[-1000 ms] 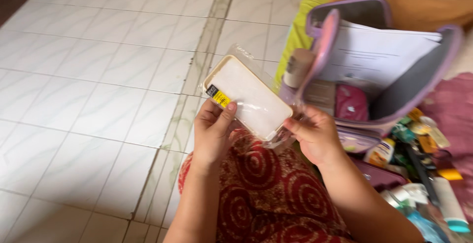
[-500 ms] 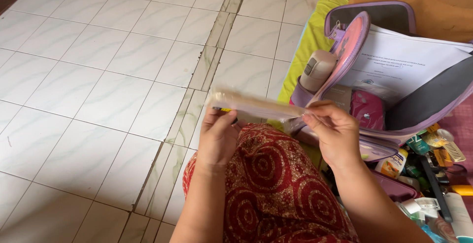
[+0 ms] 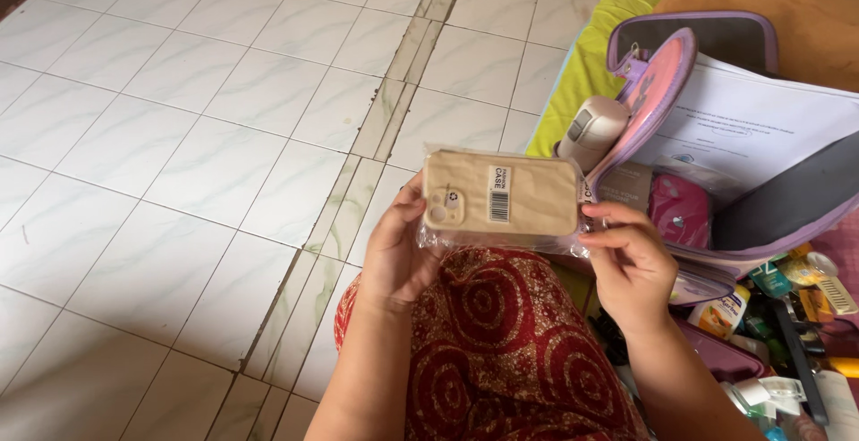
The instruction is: The person sits on the floor and unpacks phone cases from plastic packaging, removing foam inserts from each case by hand. They place the unpacked cases one at a time into an open backpack beside them, handling black, pink, beige, and maroon cases in sequence.
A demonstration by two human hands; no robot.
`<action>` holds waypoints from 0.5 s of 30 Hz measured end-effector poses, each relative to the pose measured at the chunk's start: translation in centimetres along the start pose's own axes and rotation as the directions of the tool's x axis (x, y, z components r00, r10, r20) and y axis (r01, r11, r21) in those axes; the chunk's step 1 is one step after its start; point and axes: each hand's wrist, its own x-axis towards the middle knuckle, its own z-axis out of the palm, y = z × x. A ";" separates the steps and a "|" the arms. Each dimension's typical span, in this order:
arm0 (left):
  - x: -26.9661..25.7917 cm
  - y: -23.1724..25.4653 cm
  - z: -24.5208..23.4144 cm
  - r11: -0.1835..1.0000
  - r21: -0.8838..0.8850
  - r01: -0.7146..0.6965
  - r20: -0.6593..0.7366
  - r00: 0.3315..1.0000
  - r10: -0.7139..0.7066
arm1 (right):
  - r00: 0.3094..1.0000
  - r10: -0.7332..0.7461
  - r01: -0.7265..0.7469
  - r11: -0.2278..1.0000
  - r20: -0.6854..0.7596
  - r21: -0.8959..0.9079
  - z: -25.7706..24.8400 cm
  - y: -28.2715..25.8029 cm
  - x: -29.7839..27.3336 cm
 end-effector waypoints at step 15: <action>0.1 -0.7 -0.6 0.971 0.184 -0.154 -0.057 0.984 0.167 | 0.934 0.331 -0.348 0.751 0.137 0.561 -1.4 1.0 0.0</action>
